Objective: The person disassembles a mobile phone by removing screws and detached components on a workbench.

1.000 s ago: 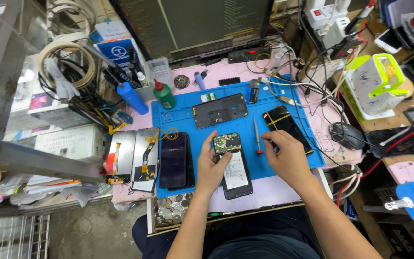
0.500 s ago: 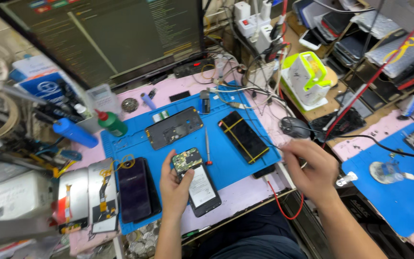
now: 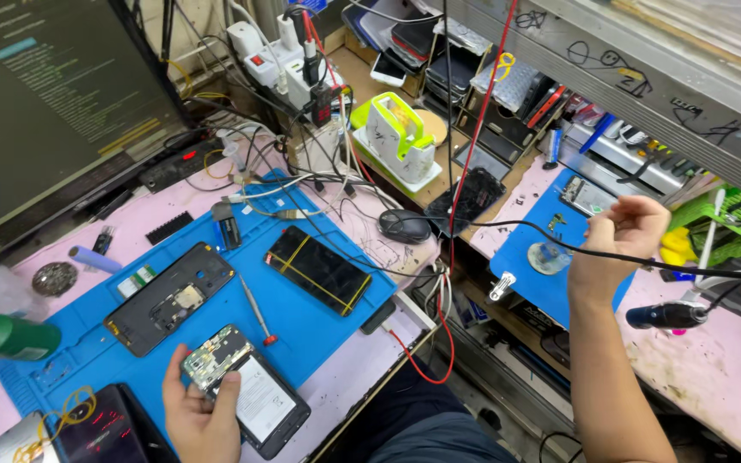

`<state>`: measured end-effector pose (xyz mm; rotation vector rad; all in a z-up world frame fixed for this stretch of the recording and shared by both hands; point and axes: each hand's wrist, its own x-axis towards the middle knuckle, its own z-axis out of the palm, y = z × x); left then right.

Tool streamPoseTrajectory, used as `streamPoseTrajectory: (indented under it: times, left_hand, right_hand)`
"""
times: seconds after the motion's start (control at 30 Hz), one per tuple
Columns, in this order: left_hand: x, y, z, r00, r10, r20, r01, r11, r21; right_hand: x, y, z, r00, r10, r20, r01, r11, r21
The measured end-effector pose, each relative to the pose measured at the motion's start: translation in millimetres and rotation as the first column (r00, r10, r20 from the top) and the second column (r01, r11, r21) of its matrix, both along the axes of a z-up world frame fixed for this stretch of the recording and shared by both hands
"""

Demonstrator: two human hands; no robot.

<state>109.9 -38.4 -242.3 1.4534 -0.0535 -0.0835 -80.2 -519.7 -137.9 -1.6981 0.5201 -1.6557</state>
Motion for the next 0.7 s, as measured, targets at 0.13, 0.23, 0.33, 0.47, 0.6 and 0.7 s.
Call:
streamPoseTrajectory:
  times: [0.13, 0.23, 0.33, 0.47, 0.6, 0.7]
  left_hand:
    - [6, 6, -31, 0.999, 0.003, 0.054, -0.002, 1.0, -0.018]
    - [15, 9, -60, 0.997, 0.028, 0.068, -0.032, 0.998, 0.049]
    - [25, 15, -83, 0.997, -0.001, 0.076, -0.008, 0.993, 0.12]
    - [38, 23, -101, 0.991, -0.057, 0.122, 0.034, 0.983, 0.179]
    - [50, 23, -105, 0.988, -0.092, 0.121, 0.055, 0.958, 0.281]
    - [41, 20, -101, 0.987, -0.07, 0.148, 0.034, 0.972, 0.234]
  right_hand:
    - [-14, -2, -6, 0.939, 0.023, -0.343, -0.006, 0.999, 0.05]
    - [-24, 28, -5, 0.831, -0.013, -0.556, -0.108, 0.977, -0.183]
    - [-47, 58, 5, 0.69, 0.15, -0.708, -0.292, 0.953, -0.083]
    - [-89, 56, 30, -0.002, 0.822, -0.569, -0.408, 0.519, 0.751]
    - [-157, 23, 67, -0.345, 0.89, -0.299, -0.298, 0.198, 0.934]
    - [-214, -3, 92, -0.147, 0.983, -0.11, -0.869, -0.075, 0.489]
